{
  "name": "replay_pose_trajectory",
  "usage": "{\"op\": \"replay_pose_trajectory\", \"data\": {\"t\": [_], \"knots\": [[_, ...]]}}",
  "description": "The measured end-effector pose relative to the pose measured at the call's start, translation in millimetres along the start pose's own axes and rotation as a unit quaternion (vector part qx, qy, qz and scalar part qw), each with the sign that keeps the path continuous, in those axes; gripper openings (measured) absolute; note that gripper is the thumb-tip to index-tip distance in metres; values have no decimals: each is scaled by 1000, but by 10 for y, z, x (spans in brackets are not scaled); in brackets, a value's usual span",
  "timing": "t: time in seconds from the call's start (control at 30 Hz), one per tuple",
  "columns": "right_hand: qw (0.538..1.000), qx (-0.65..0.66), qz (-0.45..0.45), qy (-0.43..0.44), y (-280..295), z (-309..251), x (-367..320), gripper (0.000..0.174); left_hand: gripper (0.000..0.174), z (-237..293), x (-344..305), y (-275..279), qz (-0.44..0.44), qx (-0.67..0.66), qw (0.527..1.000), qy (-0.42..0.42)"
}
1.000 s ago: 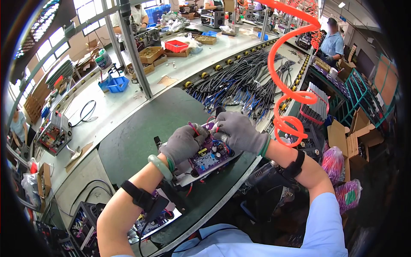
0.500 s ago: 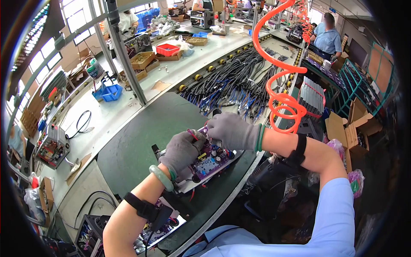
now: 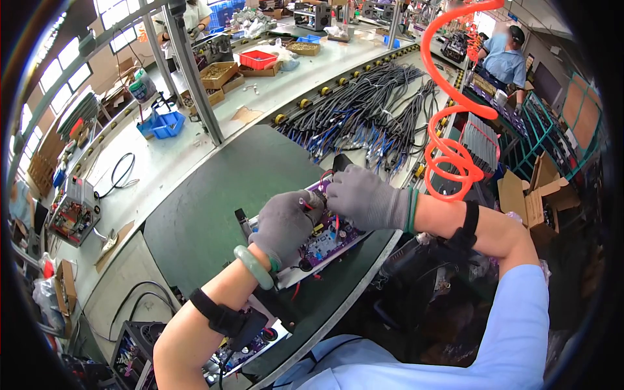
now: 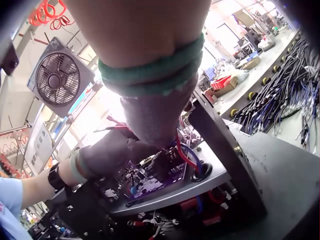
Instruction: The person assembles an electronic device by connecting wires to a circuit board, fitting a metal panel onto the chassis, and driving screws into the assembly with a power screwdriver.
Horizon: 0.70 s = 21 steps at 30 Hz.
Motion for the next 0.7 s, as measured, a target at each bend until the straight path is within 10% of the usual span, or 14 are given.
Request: {"op": "replay_pose_trajectory", "data": {"t": [0.7], "knots": [[997, -37, -41, -54, -35, -82, 81, 12, 12, 16, 9, 34, 36, 169, 985, -8]]}}
Point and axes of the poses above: each hand's wrist, its own x-axis towards the middle knuckle, its own y-axis out of the back of the hand, z = x × y, the point moved 4 cm from there along x, towards the middle knuckle, and after that the axes turned 3 degrees about x, right-handed, at the moved point
